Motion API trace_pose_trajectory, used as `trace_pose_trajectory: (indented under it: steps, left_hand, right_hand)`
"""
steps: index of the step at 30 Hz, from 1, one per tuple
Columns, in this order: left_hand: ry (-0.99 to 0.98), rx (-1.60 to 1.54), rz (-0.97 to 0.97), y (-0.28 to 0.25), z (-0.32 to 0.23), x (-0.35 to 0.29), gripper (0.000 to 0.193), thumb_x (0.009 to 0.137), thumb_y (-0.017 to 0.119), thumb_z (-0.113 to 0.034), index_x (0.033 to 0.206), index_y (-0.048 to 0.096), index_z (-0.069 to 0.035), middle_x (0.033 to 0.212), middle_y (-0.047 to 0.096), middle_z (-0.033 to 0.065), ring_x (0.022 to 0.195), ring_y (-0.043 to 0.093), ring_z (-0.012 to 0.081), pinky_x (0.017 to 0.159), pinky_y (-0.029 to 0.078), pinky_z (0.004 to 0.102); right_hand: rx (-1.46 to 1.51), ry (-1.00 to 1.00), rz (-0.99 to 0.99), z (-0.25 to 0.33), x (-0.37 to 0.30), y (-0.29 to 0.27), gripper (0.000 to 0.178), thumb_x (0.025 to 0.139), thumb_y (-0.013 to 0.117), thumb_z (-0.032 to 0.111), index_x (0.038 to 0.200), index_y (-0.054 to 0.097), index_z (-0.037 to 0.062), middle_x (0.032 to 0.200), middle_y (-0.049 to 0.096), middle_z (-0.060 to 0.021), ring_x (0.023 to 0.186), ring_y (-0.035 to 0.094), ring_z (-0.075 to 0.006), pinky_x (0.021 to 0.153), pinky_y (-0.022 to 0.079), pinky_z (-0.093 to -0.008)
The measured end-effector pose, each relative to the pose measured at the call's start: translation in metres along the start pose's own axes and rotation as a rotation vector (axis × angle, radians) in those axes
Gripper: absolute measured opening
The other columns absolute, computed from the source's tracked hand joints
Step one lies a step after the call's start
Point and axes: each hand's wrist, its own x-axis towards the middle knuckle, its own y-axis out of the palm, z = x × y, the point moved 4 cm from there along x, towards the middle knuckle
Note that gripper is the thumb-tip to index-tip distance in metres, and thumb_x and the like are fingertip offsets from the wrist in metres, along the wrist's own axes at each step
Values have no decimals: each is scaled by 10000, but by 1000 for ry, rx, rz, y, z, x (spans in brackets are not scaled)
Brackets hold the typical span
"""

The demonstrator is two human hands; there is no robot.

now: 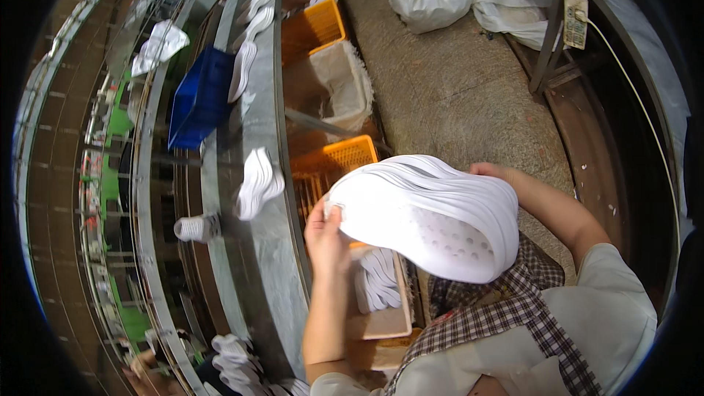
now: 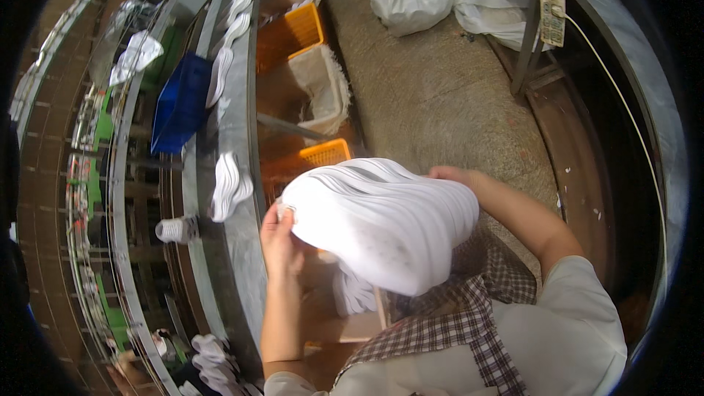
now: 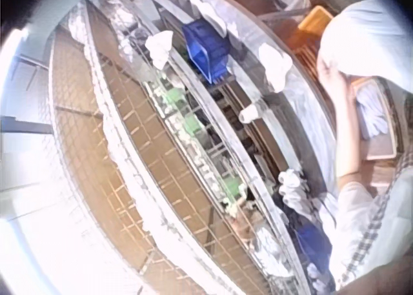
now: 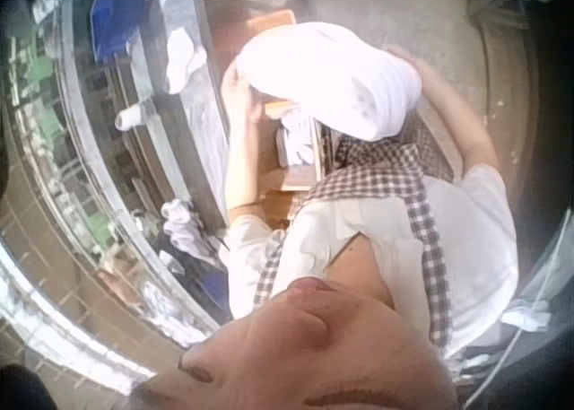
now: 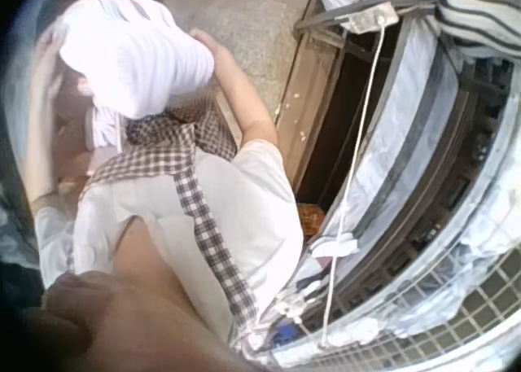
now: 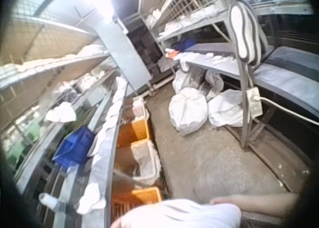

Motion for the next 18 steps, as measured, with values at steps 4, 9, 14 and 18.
trace_pose_trajectory:
  steps: [4, 9, 14, 18]
  left_hand:
    - [71, 96, -38, -11, 46, -59, 300, 911, 529, -51, 1195, 480, 31, 1131, 566, 105, 985, 557, 164, 887, 448, 305]
    - [-68, 774, 58, -63, 67, -112, 628, 766, 707, -150, 1294, 391, -21, 1354, 348, 153, 1212, 384, 232, 1013, 348, 359]
    - [-613, 316, 569, -86, 107, -137, 1044, 613, 823, -195, 1439, 201, -49, 1425, 299, 159, 1318, 290, 263, 1091, 246, 367]
    - [-714, 43, 636, -87, 160, -158, 1156, 540, 866, -254, 1448, 181, -42, 1437, 289, 156, 1323, 283, 262, 1105, 213, 371]
  right_hand:
    - [-102, 126, -116, -11, -9, -24, 191, 812, 521, 99, 937, 642, 22, 1095, 617, -84, 914, 595, -145, 772, 500, -267]
    - [-51, 456, 46, -43, 14, -9, 153, 849, 528, 41, 940, 644, 0, 1086, 615, -66, 918, 581, -110, 786, 487, -227]
    - [-122, 824, 23, -79, 39, 14, 231, 847, 521, 31, 1056, 607, -21, 1111, 607, -69, 926, 576, -106, 822, 475, -226]
    - [-175, 907, 49, -118, 44, -30, 306, 868, 514, 60, 1153, 579, -30, 1176, 592, -85, 947, 575, -99, 837, 473, -241]
